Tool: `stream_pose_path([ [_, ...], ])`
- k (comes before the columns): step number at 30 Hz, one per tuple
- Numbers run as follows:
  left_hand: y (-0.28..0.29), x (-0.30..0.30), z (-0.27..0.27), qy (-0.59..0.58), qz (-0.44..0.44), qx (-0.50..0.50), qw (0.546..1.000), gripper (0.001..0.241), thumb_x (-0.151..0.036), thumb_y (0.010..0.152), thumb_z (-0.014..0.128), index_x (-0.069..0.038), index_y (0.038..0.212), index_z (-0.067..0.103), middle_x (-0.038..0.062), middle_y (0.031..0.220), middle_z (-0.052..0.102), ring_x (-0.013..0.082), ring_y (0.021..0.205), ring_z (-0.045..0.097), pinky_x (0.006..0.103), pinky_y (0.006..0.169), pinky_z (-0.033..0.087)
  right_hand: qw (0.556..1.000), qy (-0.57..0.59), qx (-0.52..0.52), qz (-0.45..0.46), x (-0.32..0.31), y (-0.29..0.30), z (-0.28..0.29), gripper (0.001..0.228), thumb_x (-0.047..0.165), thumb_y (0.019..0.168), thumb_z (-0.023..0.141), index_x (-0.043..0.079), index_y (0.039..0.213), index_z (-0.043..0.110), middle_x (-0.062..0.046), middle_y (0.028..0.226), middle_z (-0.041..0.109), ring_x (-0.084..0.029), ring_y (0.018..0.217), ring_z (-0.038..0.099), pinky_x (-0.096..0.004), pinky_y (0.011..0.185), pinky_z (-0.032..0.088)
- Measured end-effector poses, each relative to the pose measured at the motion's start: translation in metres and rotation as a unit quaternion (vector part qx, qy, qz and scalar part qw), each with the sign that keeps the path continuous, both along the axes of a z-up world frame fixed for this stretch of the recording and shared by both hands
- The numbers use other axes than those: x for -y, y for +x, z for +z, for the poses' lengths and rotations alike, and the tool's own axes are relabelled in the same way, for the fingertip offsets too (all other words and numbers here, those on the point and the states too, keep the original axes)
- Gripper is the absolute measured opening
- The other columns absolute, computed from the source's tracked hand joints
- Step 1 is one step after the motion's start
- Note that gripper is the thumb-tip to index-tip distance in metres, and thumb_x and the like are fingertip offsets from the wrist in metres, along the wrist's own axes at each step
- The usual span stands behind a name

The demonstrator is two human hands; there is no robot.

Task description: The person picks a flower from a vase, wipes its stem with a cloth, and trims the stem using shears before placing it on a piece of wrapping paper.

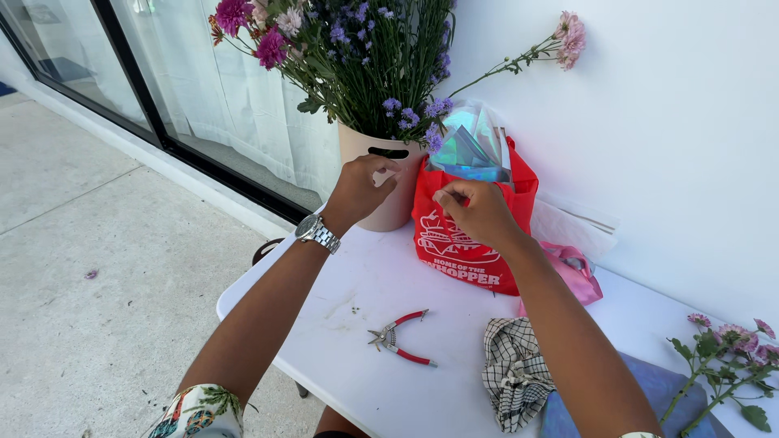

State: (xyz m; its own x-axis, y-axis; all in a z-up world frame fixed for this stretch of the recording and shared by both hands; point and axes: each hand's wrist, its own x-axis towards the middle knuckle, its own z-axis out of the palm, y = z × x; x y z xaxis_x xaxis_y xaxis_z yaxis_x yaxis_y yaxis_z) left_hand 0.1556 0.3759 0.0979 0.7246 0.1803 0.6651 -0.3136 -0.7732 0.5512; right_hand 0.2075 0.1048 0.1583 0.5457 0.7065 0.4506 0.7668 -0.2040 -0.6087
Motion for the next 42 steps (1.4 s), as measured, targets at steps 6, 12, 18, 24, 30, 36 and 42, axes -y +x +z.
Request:
stream_pose_path([
  [6,0.049,-0.013,0.015,0.002,0.049,0.053,0.997,0.035,-0.014,0.105,0.080,-0.002,0.137,0.074,0.020,0.127,0.078,0.0406,0.126,0.072,0.0497,0.102,0.065,0.997,-0.007,0.011,-0.080,-0.051,0.087,-0.014,0.019,0.023,0.109,0.071,0.009,0.112,0.084,-0.013,0.098,0.083,-0.030,0.091,0.079,-0.041,0.081,0.060],
  [12,0.075,-0.010,0.017,0.102,0.164,0.002,0.981,0.036,-0.028,0.103,0.084,-0.017,0.136,0.077,0.006,0.113,0.080,0.0303,0.119,0.070,0.0534,0.105,0.060,0.995,0.019,0.058,-0.085,-0.091,0.117,-0.010,0.042,0.026,0.101,0.082,-0.005,0.128,0.075,-0.026,0.109,0.079,-0.047,0.106,0.078,-0.055,0.085,0.064],
  [18,0.098,-0.029,0.010,0.142,0.177,0.002,0.974,0.032,-0.029,0.101,0.085,-0.024,0.131,0.080,0.001,0.106,0.083,0.0252,0.112,0.070,0.0475,0.098,0.059,0.995,0.053,0.038,-0.075,-0.131,0.119,-0.016,0.030,0.025,0.107,0.071,-0.003,0.117,0.077,-0.024,0.099,0.077,-0.044,0.096,0.078,-0.051,0.081,0.065],
  [24,0.106,-0.061,0.001,0.109,0.149,0.017,0.983,0.025,-0.030,0.099,0.087,-0.018,0.121,0.084,0.006,0.097,0.083,0.0295,0.102,0.071,0.0466,0.089,0.063,0.993,0.092,0.069,-0.027,-0.148,0.117,-0.006,0.033,0.026,0.108,0.068,-0.002,0.092,0.077,-0.026,0.075,0.073,-0.047,0.070,0.073,-0.051,0.064,0.055],
  [30,0.087,-0.050,0.012,0.122,0.156,0.040,0.979,0.026,-0.031,0.101,0.086,-0.010,0.115,0.085,0.011,0.093,0.082,0.0311,0.098,0.070,0.0452,0.084,0.063,0.990,0.108,0.093,-0.013,-0.161,0.139,-0.013,0.034,0.023,0.114,0.064,0.001,0.091,0.078,-0.023,0.074,0.073,-0.040,0.066,0.073,-0.045,0.061,0.057],
  [36,0.089,-0.047,0.019,0.123,0.155,0.036,0.980,0.038,-0.032,0.101,0.086,-0.008,0.131,0.081,0.014,0.097,0.083,0.0280,0.100,0.071,0.0415,0.085,0.066,0.979,0.137,0.151,0.008,-0.168,0.143,-0.013,0.042,0.024,0.121,0.051,0.001,0.092,0.071,-0.024,0.069,0.065,-0.048,0.066,0.067,-0.047,0.054,0.053],
  [42,0.127,-0.068,-0.003,0.050,0.141,0.051,0.987,0.029,-0.020,0.105,0.083,-0.004,0.130,0.082,0.020,0.098,0.081,0.0330,0.093,0.078,0.0430,0.076,0.068,0.981,0.154,0.111,0.038,-0.157,0.119,0.006,0.041,0.032,0.122,0.054,-0.007,0.112,0.064,-0.037,0.086,0.068,-0.059,0.084,0.071,-0.061,0.065,0.056],
])
